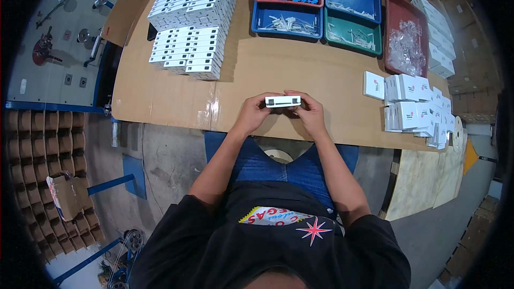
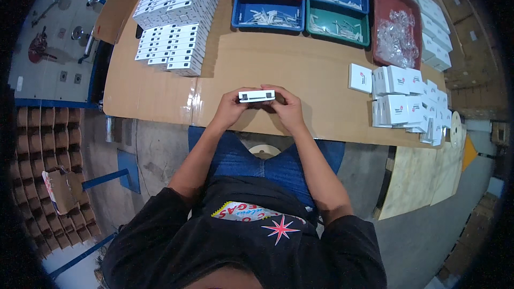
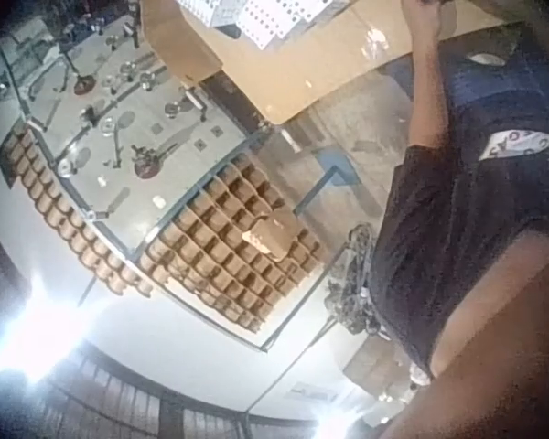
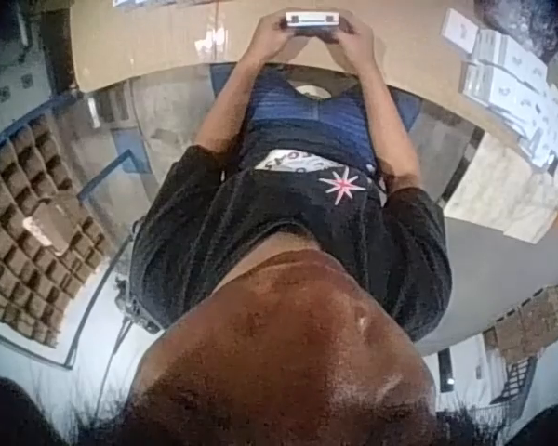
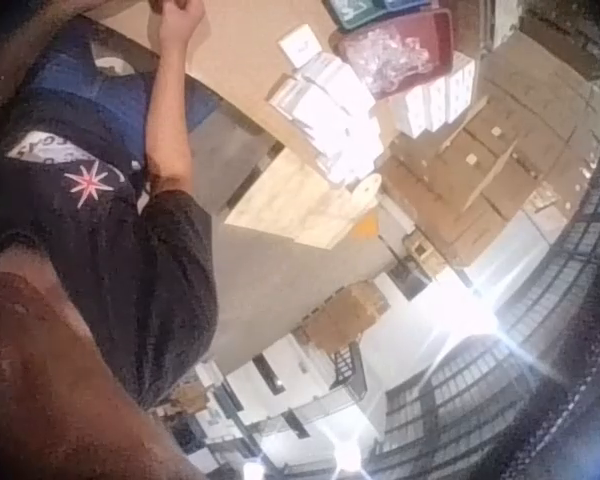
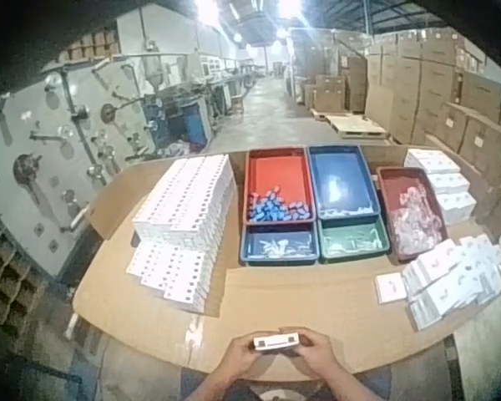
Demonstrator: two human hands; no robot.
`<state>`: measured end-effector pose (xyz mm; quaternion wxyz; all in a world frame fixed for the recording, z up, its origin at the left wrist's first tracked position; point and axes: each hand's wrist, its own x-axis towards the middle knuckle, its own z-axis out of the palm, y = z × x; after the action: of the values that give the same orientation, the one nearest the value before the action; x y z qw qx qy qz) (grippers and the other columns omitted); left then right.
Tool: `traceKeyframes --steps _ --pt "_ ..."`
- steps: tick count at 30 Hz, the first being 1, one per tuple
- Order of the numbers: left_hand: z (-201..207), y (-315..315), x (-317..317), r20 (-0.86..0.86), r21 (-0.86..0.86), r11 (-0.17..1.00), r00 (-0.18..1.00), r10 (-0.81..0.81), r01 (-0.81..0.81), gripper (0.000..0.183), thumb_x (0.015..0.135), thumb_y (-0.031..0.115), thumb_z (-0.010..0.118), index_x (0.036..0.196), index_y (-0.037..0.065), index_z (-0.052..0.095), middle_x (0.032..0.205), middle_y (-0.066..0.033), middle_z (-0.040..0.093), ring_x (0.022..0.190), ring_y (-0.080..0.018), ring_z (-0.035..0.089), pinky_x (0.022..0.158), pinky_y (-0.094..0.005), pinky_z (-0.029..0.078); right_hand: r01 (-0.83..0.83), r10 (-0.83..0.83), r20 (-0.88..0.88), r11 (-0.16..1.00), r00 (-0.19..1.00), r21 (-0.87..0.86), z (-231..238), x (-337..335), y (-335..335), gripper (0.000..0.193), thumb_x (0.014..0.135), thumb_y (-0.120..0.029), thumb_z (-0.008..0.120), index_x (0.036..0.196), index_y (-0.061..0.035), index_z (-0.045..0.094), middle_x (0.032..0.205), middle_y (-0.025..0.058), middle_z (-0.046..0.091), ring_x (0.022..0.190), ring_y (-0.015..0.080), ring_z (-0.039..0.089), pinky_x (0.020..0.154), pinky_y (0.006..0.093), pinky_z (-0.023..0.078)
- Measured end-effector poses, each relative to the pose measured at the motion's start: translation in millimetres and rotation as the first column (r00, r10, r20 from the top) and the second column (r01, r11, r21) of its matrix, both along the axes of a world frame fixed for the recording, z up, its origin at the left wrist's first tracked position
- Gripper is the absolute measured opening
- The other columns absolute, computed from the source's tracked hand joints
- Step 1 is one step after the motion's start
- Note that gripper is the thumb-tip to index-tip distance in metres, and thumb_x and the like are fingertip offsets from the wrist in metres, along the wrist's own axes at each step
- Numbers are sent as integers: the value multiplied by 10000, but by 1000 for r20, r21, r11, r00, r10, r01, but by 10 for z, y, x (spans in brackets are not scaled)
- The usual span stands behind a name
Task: Packaging blue and white industrial components into small white boxes at a workbench.
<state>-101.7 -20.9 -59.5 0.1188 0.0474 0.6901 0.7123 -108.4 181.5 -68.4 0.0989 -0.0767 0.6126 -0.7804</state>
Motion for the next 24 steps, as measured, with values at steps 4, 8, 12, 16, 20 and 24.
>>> traceKeyframes --steps 4,8,12,16,20,24 --pt "54 19 24 10 -15 1000 1000 16 -15 341 908 -97 619 1226 14 674 1138 -70 714 1060 -154 667 947 -301 546 22 -22 21 1000 1000 -11 45 6 2 341 901 98 626 1228 10 670 1223 102 690 1127 173 642 979 295 523" --pt "316 161 113 -5 144 983 993 118 -116 419 904 -32 689 1312 39 619 1177 -67 701 1103 -156 652 962 -305 535 44 -40 198 999 979 -17 65 27 17 308 905 71 664 1207 16 678 1104 71 715 1028 146 666 914 281 548" --pt "8 30 117 -113 70 991 986 121 -114 415 918 30 713 1318 29 604 1171 -65 695 1106 -160 646 965 -303 526 76 -77 12 996 997 50 -182 -21 8 277 894 2 729 1168 8 692 1044 34 722 932 124 687 831 273 583" --pt "-141 -26 79 -20 112 988 994 107 -104 341 946 87 708 1258 -22 622 1138 -66 691 1053 -152 648 937 -297 526 9 -13 76 998 997 58 -146 -42 25 328 898 -8 731 1218 11 660 1053 78 712 930 144 681 768 280 604" --pt "-116 -16 69 23 180 977 994 107 -110 304 974 119 685 1229 -39 635 1108 -63 691 1029 -142 643 915 -292 527 -18 17 165 1000 986 3 -41 -47 23 332 904 -37 737 1223 0 653 1028 79 710 884 156 683 673 275 611" --pt "-85 -9 31 33 201 974 994 102 -107 307 982 136 676 1235 -34 632 1095 -60 693 1006 -130 643 894 -287 525 9 -5 176 1000 984 -23 51 -40 16 292 910 -71 744 1183 2 668 933 53 701 775 128 676 586 249 587"
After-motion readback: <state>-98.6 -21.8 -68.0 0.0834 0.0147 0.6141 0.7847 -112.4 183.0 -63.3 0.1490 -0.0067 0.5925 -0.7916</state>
